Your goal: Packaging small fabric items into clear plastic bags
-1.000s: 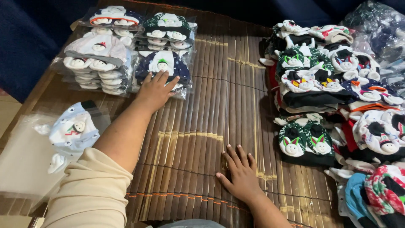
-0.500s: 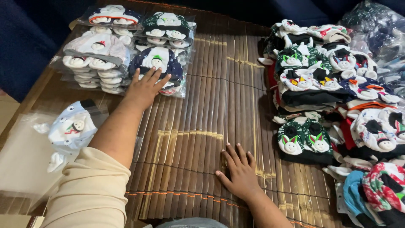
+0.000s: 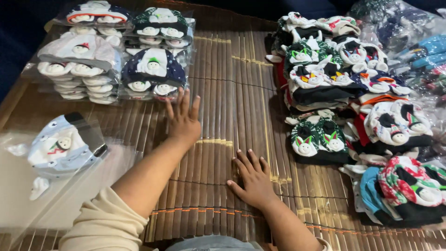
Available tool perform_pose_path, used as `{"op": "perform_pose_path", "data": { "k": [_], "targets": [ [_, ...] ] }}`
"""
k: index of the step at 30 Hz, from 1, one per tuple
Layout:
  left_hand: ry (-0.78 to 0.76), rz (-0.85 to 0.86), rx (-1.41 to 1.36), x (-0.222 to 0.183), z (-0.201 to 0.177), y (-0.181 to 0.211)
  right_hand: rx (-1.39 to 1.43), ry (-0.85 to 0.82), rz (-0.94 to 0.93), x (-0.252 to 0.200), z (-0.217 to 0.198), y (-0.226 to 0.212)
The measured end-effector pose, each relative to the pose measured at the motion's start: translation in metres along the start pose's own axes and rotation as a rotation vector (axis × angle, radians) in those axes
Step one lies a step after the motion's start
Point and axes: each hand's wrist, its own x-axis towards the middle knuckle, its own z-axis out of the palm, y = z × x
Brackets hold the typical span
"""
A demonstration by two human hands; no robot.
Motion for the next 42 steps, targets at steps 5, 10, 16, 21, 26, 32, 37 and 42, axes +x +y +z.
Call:
{"op": "perform_pose_path", "data": {
  "k": [5,10,16,21,26,32,37,42],
  "targets": [
    [-0.134,-0.045,-0.108,-0.04,0.005,0.073,0.068,-0.177,0.073,0.005,-0.016,0.001],
    [-0.154,-0.056,-0.177,-0.063,0.012,0.088,0.221,-0.351,0.135,0.011,-0.037,0.01],
    [0.003,-0.023,-0.132,-0.066,0.02,0.085,0.433,-0.17,0.131,0.002,-0.052,0.049],
    [-0.002,-0.042,-0.109,-0.067,0.022,0.083,-0.095,0.021,0.473,-0.024,-0.07,0.096],
    [0.004,-0.031,-0.107,-0.068,0.024,0.083,-0.398,0.082,0.601,-0.05,-0.061,0.146],
    [0.066,-0.02,-0.111,-0.069,0.027,0.081,-0.424,-0.024,0.605,-0.058,-0.057,0.182],
    [0.118,-0.015,-0.079,-0.069,0.036,0.078,-0.395,-0.026,0.608,-0.056,-0.053,0.202],
    [0.119,-0.003,-0.061,-0.07,0.034,0.076,-0.277,0.047,0.58,-0.046,-0.072,0.202]
  ]
}}
